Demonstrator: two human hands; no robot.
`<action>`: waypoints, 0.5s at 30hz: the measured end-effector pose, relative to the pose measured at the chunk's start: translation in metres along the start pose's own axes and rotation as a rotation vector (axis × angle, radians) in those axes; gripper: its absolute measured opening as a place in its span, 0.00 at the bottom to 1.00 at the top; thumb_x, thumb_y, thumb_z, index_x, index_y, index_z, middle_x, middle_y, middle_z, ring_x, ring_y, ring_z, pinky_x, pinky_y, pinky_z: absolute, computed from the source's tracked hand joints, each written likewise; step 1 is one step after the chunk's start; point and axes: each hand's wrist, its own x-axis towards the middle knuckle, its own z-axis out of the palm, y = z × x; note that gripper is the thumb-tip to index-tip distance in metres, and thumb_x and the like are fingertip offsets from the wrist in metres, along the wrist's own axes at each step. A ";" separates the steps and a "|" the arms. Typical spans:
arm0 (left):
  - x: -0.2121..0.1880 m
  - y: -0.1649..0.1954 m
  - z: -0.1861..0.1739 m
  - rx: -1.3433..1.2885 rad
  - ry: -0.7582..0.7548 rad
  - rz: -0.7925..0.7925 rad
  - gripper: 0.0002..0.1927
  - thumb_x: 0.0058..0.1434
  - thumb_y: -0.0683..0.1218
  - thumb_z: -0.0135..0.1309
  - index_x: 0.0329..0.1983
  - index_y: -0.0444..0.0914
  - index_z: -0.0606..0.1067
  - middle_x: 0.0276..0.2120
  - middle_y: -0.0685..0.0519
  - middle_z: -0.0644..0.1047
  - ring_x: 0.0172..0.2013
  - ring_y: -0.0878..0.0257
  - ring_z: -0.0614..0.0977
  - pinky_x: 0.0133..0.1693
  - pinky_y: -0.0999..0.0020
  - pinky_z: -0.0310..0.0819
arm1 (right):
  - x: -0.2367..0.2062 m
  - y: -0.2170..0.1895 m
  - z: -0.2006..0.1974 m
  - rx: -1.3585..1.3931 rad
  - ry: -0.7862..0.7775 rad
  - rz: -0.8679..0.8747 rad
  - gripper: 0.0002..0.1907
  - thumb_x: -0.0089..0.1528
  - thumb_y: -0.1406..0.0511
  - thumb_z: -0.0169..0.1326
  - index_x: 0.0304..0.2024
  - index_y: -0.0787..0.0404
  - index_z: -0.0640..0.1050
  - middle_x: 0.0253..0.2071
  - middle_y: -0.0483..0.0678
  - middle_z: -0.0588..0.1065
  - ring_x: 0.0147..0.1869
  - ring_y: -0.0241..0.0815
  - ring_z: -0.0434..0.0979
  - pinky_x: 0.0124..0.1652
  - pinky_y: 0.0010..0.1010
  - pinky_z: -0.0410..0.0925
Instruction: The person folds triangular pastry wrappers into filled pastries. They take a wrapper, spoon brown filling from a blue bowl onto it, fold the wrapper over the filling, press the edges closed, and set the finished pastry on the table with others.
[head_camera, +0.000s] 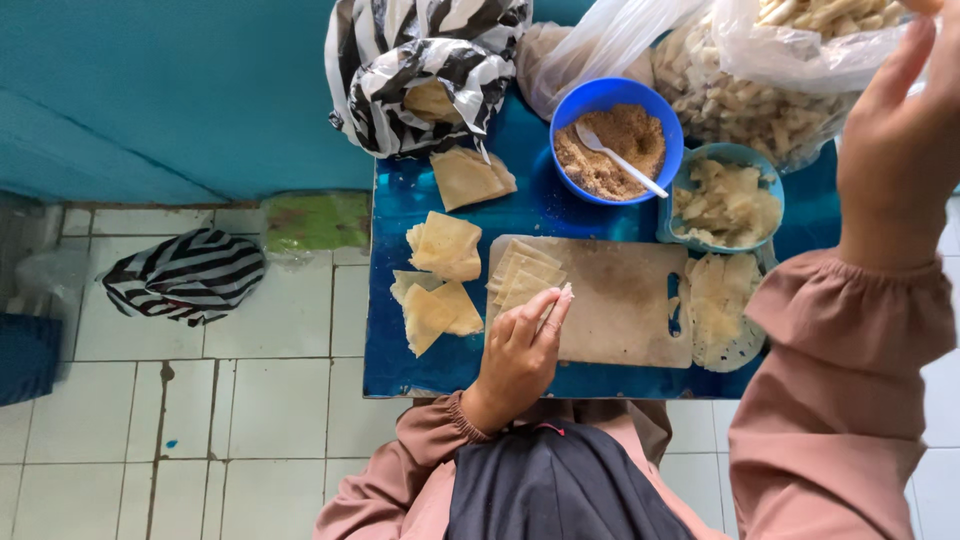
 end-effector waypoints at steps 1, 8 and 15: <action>0.001 0.000 -0.001 -0.004 0.011 -0.007 0.24 0.64 0.36 0.54 0.65 0.33 0.73 0.60 0.49 0.72 0.53 0.56 0.76 0.54 0.62 0.69 | 0.012 -0.002 0.002 -0.031 -0.004 -0.011 0.15 0.76 0.76 0.44 0.66 0.69 0.68 0.56 0.55 0.71 0.58 0.54 0.73 0.59 0.30 0.68; -0.004 -0.004 0.000 -0.058 0.031 -0.020 0.22 0.68 0.41 0.57 0.65 0.36 0.74 0.60 0.49 0.72 0.53 0.56 0.76 0.54 0.62 0.69 | -0.044 -0.147 -0.037 0.808 -0.269 -0.038 0.08 0.64 0.72 0.56 0.47 0.64 0.79 0.47 0.52 0.75 0.53 0.53 0.75 0.55 0.41 0.69; -0.010 -0.005 0.001 -0.047 -0.007 0.064 0.22 0.68 0.43 0.58 0.65 0.38 0.73 0.60 0.50 0.72 0.53 0.56 0.76 0.54 0.61 0.69 | -0.093 -0.179 -0.042 1.193 -0.594 0.253 0.07 0.65 0.70 0.54 0.45 0.65 0.80 0.47 0.52 0.75 0.51 0.46 0.78 0.51 0.31 0.70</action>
